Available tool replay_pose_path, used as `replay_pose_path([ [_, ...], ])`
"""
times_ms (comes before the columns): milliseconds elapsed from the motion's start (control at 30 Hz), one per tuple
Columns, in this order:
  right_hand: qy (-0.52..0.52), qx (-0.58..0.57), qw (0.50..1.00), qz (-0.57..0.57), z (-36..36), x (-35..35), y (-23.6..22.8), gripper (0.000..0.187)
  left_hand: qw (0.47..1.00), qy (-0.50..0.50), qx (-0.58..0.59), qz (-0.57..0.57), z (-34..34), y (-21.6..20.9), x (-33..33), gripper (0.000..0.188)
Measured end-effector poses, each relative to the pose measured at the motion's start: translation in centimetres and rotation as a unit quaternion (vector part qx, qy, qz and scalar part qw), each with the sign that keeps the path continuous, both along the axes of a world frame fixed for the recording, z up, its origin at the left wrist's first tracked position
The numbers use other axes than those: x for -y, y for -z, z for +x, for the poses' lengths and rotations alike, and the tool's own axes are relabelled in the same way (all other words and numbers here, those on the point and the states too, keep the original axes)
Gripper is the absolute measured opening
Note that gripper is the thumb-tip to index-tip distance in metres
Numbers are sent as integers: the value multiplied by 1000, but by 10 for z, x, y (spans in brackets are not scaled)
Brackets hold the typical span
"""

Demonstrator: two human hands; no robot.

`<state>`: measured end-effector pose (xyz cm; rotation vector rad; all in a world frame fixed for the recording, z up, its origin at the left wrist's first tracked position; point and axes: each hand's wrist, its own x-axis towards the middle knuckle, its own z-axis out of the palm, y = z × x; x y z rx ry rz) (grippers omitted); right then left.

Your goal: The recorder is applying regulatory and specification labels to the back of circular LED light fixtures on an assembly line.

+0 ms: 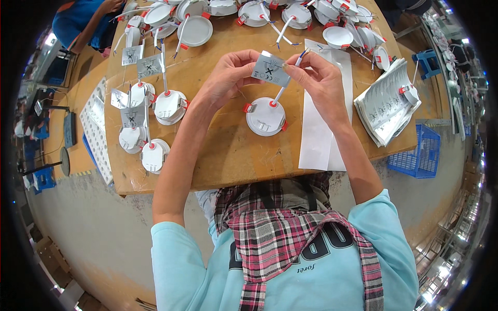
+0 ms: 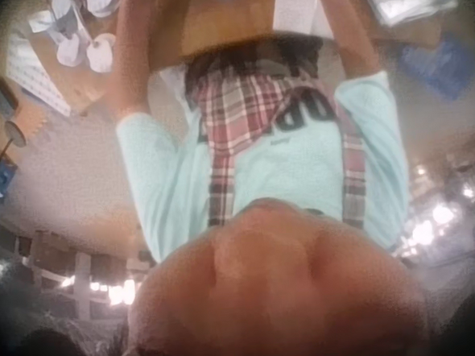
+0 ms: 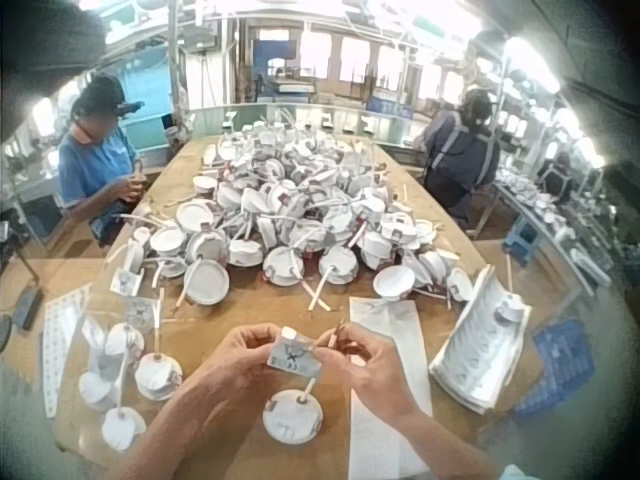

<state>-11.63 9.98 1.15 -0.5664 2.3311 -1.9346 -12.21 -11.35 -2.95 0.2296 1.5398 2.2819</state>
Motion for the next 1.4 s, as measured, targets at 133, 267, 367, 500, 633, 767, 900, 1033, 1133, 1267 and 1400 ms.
replay_pose_path([
  [133, 8, 12, 1000, -22, 1, 4, 1, 15, 1000, -3, -9, 15, 1, 1, 3, 19],
  [267, 20, 14, 999, -45, 0, 6, 0, 14, 1000, -11, -8, 3, -1, -5, 1, 18],
  [367, 27, 21, 999, -42, 1, 8, -2, 14, 1000, -21, -10, 3, 0, -5, 1, 18],
  [500, 22, 25, 999, -39, 0, 8, -1, 14, 999, -33, -8, -6, 1, -4, 3, 20],
  [633, 24, 30, 999, -37, 0, 8, 0, 14, 999, -38, -5, -16, 2, -7, 3, 22],
  [767, 26, 33, 998, -40, -1, 6, 0, 14, 998, -48, -11, -29, 4, -13, 1, 23],
  [900, 26, 33, 998, -37, 1, 8, -2, 14, 998, -52, -23, -35, 6, -18, 1, 25],
  [1033, 33, 39, 998, -47, 1, 9, 0, 14, 997, -54, -25, -56, 7, -20, 1, 26],
  [1133, 35, 40, 998, -46, 0, 10, 1, 14, 996, -57, -23, -58, 7, -19, 2, 26],
  [1267, 37, 40, 998, -44, 0, 11, 0, 13, 996, -60, -21, -57, 7, -21, 2, 25],
  [1400, 47, 38, 997, -40, 1, 12, 0, 13, 997, -51, -25, -58, 7, -22, 1, 27],
])
